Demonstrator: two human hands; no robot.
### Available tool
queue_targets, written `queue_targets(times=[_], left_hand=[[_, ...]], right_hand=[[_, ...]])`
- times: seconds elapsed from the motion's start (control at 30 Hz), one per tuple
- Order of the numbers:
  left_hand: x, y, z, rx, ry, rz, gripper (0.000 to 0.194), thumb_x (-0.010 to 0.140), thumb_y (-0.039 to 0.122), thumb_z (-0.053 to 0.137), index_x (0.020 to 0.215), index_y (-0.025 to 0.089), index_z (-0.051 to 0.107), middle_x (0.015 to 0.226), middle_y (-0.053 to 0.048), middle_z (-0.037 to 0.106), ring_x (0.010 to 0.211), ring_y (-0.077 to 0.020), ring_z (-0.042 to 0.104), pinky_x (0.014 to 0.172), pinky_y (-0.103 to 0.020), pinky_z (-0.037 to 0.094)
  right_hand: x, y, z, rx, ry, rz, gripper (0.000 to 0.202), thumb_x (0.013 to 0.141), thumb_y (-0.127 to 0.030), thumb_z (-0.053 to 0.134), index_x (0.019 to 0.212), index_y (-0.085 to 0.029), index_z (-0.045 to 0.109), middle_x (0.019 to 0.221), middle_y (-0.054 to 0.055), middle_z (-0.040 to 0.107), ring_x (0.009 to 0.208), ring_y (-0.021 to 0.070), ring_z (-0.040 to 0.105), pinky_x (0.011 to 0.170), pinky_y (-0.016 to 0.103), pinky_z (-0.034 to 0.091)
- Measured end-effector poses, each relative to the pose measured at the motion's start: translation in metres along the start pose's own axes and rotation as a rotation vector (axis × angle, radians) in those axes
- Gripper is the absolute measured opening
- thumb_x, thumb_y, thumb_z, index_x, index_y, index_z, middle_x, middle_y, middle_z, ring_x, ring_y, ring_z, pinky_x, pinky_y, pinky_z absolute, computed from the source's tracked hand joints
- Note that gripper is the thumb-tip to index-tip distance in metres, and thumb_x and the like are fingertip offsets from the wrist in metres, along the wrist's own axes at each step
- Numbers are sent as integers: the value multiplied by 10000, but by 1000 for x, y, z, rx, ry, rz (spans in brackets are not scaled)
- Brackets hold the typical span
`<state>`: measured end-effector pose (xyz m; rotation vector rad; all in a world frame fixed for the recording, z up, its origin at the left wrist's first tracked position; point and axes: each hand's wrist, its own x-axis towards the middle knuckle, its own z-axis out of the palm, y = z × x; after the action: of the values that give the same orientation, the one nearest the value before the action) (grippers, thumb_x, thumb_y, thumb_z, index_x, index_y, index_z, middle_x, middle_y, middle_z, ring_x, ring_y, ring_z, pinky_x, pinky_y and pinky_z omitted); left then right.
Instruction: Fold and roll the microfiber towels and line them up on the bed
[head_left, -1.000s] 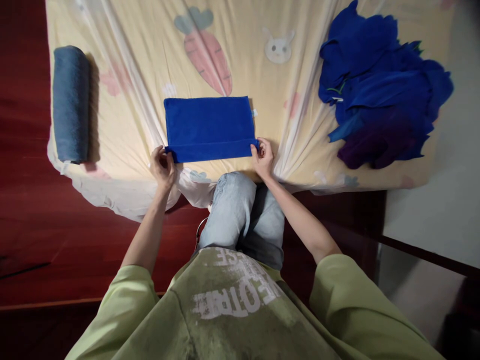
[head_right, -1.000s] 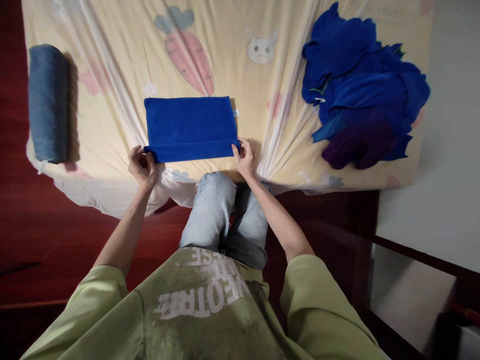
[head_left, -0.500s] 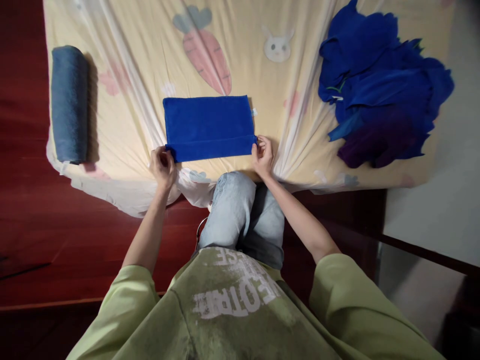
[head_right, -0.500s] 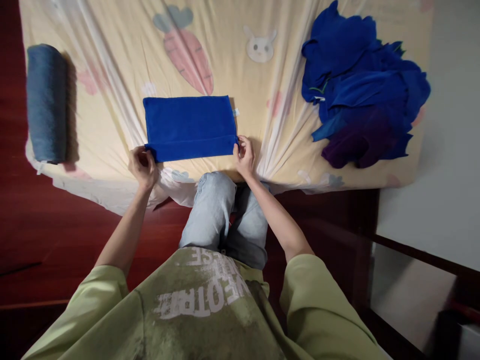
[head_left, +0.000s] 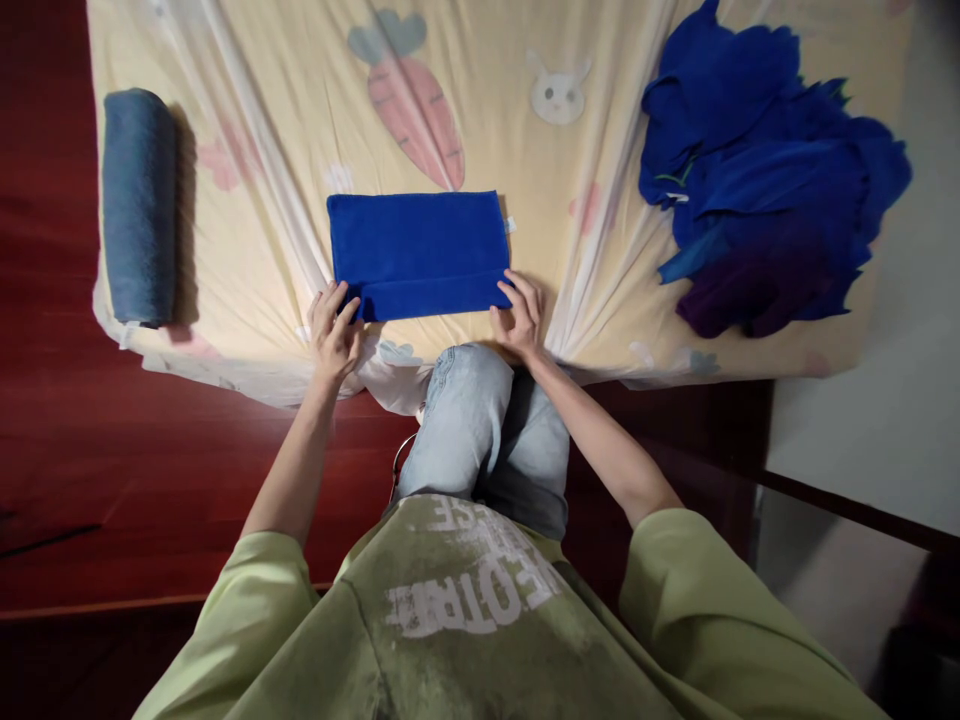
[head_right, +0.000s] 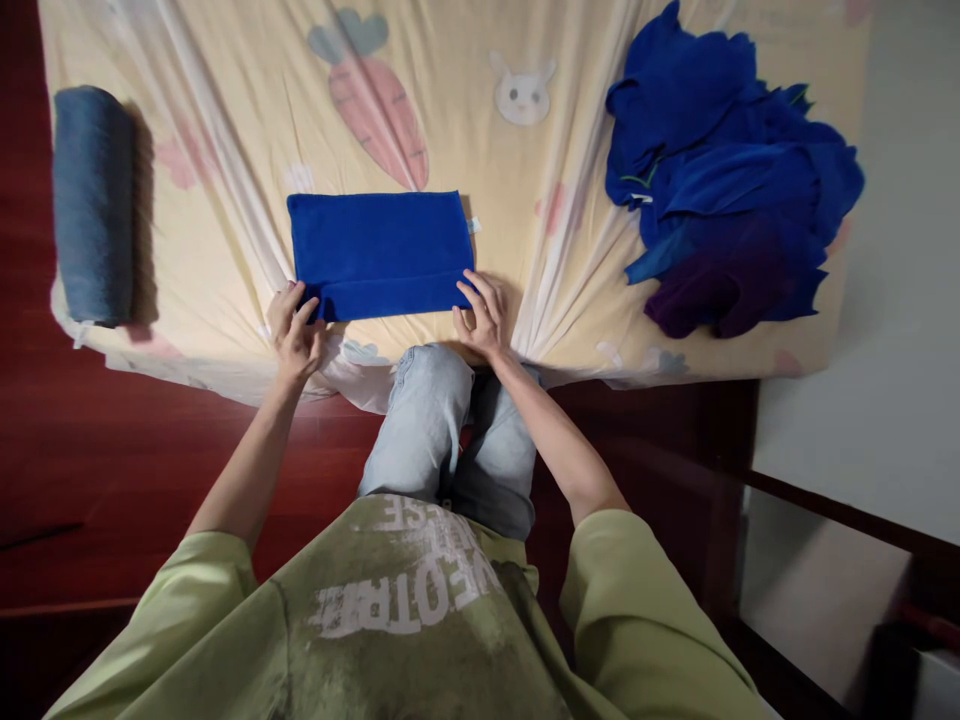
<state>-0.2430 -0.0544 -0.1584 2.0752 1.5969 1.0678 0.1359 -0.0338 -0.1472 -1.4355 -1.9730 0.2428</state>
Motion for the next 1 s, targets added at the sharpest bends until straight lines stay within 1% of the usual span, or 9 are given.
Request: queue_targets(times=[0.1,0.17,0.3,0.47,0.7,0.9,1.0], left_hand=[[5,9,-3,7,-61,-9,500,943,515,609,1387,288,635,1553,-91,557,1535,-327,402,1298,-611,233],[9,13,-5,9,-75,-23,522,924,511,621,1393,282,640,1553,-86,561,1534,-326,403,1299,-613,233],[12,18,-5,12,-87,-21,560,896,472,630,1418,270,632,1559,-85,554,1536,-324,401,1303,-603,235],[15,18,-5,26,-98,-19,613,879,400,624,1475,260,582,1584,-81,526,1543,-314,390,1311,-591,230],[17,13,-3,-6,-55,-47,593,879,344,635,1464,265,584,1579,-72,534,1528,-301,419,1295,-574,292],[17,11,-3,-27,-38,-19,533,913,253,554,1444,272,598,1543,-71,573,1516,-277,439,1287,-558,314],[17,11,-4,-63,-26,11,486,947,276,520,1424,268,611,1526,-77,589,1510,-274,447,1282,-549,317]], right_hand=[[5,-7,-3,-19,-97,-8,497,1013,-525,470,1389,-244,631,1472,117,622,1446,324,527,1210,585,405],[8,-11,-5,-18,-146,-25,504,1001,-500,483,1412,-242,622,1487,107,622,1467,317,509,1219,591,387],[12,-13,-7,-35,-193,-49,538,979,-439,497,1461,-219,592,1507,110,612,1477,304,504,1230,581,367],[11,-9,-6,-29,-179,-69,571,939,-331,504,1491,-198,564,1528,116,594,1490,291,490,1230,555,377],[9,-5,0,-26,-148,-17,605,898,-213,472,1496,-206,564,1526,93,598,1488,274,495,1228,559,394],[9,-2,1,-13,-117,5,594,918,-163,433,1493,-232,563,1520,61,603,1482,254,500,1239,557,396],[9,0,1,10,-109,9,554,942,-163,411,1462,-238,586,1495,58,624,1467,249,512,1240,546,402]])
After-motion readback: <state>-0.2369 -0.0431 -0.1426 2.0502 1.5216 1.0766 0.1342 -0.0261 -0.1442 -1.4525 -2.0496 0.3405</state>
